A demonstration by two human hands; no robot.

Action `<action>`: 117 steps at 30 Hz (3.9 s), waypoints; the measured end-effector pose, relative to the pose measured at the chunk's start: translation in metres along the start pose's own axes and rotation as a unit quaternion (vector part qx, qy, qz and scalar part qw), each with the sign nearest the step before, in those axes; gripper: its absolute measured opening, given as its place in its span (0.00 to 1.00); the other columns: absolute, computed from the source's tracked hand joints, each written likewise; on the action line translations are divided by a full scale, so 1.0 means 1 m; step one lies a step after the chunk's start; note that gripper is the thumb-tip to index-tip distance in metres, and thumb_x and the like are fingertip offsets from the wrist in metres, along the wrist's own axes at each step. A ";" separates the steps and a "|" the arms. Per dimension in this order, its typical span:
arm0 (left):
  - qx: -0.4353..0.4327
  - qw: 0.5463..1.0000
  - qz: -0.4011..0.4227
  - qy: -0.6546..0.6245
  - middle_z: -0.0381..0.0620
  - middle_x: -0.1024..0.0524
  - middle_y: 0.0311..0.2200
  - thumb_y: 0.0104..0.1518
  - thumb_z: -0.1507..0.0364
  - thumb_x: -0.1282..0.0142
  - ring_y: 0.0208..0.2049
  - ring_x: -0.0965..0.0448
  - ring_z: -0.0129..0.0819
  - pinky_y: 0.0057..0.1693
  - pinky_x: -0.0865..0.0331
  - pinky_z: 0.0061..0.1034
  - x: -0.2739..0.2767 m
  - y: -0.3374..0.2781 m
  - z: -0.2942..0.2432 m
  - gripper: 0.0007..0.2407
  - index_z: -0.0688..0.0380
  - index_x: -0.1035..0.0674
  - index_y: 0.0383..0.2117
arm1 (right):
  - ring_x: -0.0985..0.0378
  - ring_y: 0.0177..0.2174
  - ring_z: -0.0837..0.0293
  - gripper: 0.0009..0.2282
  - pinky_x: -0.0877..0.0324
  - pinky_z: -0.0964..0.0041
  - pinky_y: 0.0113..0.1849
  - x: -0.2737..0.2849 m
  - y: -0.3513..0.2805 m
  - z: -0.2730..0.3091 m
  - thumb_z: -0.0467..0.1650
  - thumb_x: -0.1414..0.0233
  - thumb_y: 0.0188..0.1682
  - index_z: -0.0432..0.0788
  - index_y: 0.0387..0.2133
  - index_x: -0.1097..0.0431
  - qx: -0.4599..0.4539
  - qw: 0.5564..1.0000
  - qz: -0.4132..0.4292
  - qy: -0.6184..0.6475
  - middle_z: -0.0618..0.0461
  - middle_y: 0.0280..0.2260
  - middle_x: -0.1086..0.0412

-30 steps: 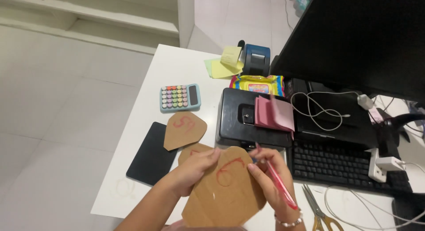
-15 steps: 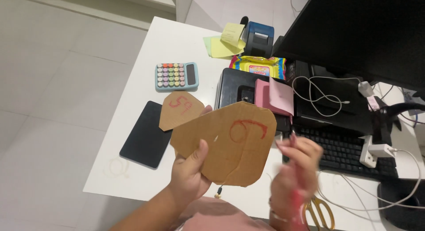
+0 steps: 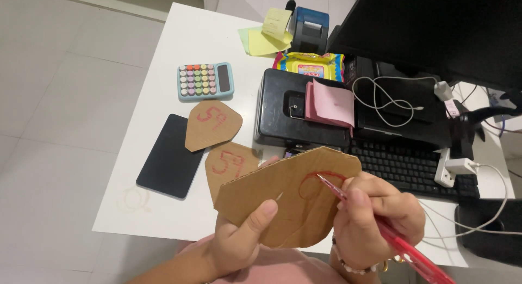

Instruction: Writing numbers on pieces of cardboard using a red pen.

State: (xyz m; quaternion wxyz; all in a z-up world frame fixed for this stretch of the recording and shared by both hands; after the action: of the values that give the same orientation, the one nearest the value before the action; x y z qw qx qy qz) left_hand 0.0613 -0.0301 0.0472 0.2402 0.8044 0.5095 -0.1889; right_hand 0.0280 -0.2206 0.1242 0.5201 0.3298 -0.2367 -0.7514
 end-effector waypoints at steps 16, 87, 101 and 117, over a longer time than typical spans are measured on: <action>-0.011 1.000 -0.008 -0.010 0.58 0.34 0.66 0.68 0.76 0.53 0.67 0.33 0.41 0.72 0.40 0.36 0.002 -0.007 0.003 0.24 0.75 0.42 0.69 | 0.34 0.15 0.62 0.11 0.39 0.73 0.21 -0.024 0.004 0.014 0.13 0.48 0.47 0.36 0.26 0.41 0.010 0.992 0.052 -0.115 0.45 0.19 0.32; 0.036 0.998 0.017 0.039 0.57 0.33 0.66 0.68 0.74 0.55 0.66 0.31 0.39 0.70 0.36 0.34 -0.005 0.007 -0.015 0.24 0.72 0.41 0.69 | 0.32 0.19 0.62 0.13 0.35 0.72 0.24 -0.015 0.002 -0.012 0.15 0.46 0.52 0.36 0.22 0.39 -0.169 0.980 0.087 -0.051 0.42 0.22 0.30; 0.017 0.997 0.020 0.078 0.57 0.34 0.67 0.69 0.74 0.55 0.67 0.32 0.39 0.71 0.36 0.33 -0.004 0.008 -0.017 0.23 0.73 0.39 0.69 | 0.30 0.19 0.61 0.13 0.34 0.71 0.25 -0.012 0.004 -0.014 0.15 0.46 0.52 0.36 0.22 0.40 -0.159 0.983 0.056 -0.075 0.42 0.22 0.29; -0.005 0.995 0.008 0.101 0.57 0.34 0.67 0.68 0.75 0.54 0.67 0.32 0.41 0.72 0.37 0.33 -0.003 0.007 -0.024 0.22 0.73 0.38 0.67 | 0.29 0.19 0.61 0.10 0.34 0.71 0.25 -0.024 0.011 -0.011 0.15 0.46 0.52 0.36 0.26 0.39 -0.153 0.984 0.079 -0.038 0.44 0.21 0.29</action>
State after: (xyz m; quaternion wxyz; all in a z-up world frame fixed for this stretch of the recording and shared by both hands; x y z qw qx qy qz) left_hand 0.0682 -0.0211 0.0694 0.1931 0.8221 0.5257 -0.1024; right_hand 0.0490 -0.2025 0.1303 0.6130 0.1976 -0.1639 -0.7472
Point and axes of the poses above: each hand's wrist, its own y-axis towards the middle knuckle, its own x-axis out of the back of the hand, z = x × y, the point moved 9 cm from there along y, towards the middle knuckle
